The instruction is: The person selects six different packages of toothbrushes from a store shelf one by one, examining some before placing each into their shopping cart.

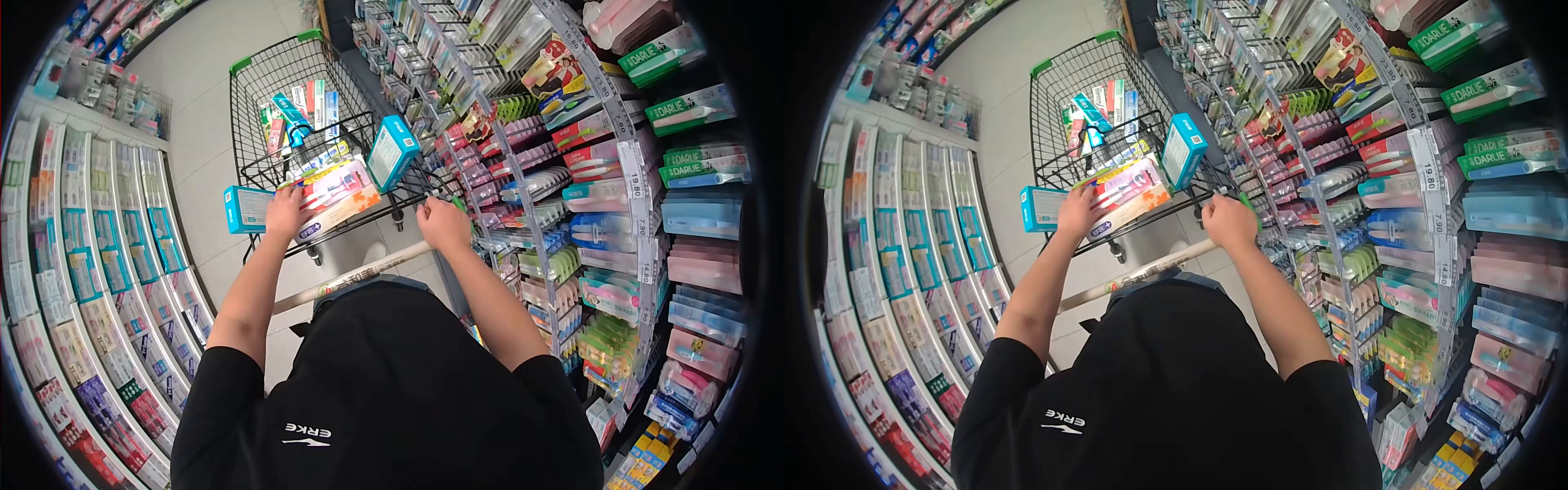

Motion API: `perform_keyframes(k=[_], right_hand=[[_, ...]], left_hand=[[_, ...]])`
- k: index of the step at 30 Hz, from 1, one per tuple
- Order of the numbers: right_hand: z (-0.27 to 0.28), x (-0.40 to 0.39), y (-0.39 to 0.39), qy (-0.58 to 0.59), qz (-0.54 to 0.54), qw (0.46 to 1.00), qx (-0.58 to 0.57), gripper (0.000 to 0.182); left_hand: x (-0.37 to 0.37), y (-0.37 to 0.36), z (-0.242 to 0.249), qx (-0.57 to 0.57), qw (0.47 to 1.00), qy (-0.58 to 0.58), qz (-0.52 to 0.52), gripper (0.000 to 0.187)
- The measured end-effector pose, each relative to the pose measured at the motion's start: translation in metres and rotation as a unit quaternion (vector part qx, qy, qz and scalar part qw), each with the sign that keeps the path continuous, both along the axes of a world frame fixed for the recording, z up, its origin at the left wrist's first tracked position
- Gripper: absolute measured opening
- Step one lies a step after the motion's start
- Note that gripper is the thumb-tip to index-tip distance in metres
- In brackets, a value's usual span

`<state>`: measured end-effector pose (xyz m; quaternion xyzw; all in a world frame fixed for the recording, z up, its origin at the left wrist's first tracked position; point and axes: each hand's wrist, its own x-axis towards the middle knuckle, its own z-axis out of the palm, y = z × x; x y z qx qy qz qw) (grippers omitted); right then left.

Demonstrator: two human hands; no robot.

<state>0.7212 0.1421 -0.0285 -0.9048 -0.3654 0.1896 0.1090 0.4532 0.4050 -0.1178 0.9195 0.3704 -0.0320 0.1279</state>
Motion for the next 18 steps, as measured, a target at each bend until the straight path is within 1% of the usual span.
perform_keyframes(k=[2,3,5,7,9,11,12,13,14,15,17,18], right_hand=[[0.001,0.003,0.006,0.002,0.007,1.000,0.009,0.029],[0.001,0.005,0.009,0.001,0.007,1.000,0.010,0.029],[0.002,0.007,0.015,0.009,0.015,1.000,0.012,0.030],[-0.002,0.008,0.018,0.011,0.024,1.000,0.017,0.032],[-0.002,0.011,0.023,0.007,0.032,0.999,0.025,0.034],[0.002,0.011,0.026,0.036,0.056,0.994,0.092,0.040],[0.009,0.012,0.027,0.083,0.075,0.987,0.116,0.039],[0.004,0.012,0.031,0.079,0.069,0.987,0.121,0.039],[-0.007,0.010,0.036,0.118,0.138,0.957,0.225,0.038],[-0.013,0.006,0.041,0.151,0.203,0.911,0.324,0.039],[-0.013,-0.018,0.051,0.210,0.239,0.861,0.397,0.046],[-0.016,-0.025,0.054,0.372,0.208,0.847,0.319,0.047]], left_hand=[[-0.002,0.011,-0.007,0.014,0.998,-0.050,-0.019,0.065],[-0.003,0.015,-0.004,0.015,0.998,-0.051,-0.019,0.065],[-0.006,0.019,0.003,-0.022,0.998,-0.061,0.006,0.067],[-0.008,0.010,0.028,-0.022,0.996,-0.081,0.012,0.067],[0.001,-0.003,0.053,-0.006,0.991,-0.127,0.044,0.064],[0.014,-0.025,0.075,-0.016,0.985,-0.156,0.070,0.064],[0.022,-0.036,0.085,-0.049,0.981,-0.169,0.084,0.062],[0.031,-0.047,0.094,-0.083,0.975,-0.181,0.097,0.062],[0.040,-0.058,0.100,-0.117,0.966,-0.202,0.109,0.060],[0.049,-0.069,0.105,-0.151,0.956,-0.223,0.117,0.058],[0.068,-0.091,0.121,-0.192,0.926,-0.307,0.110,0.055],[0.073,-0.100,0.125,-0.194,0.931,-0.293,0.094,0.057]])
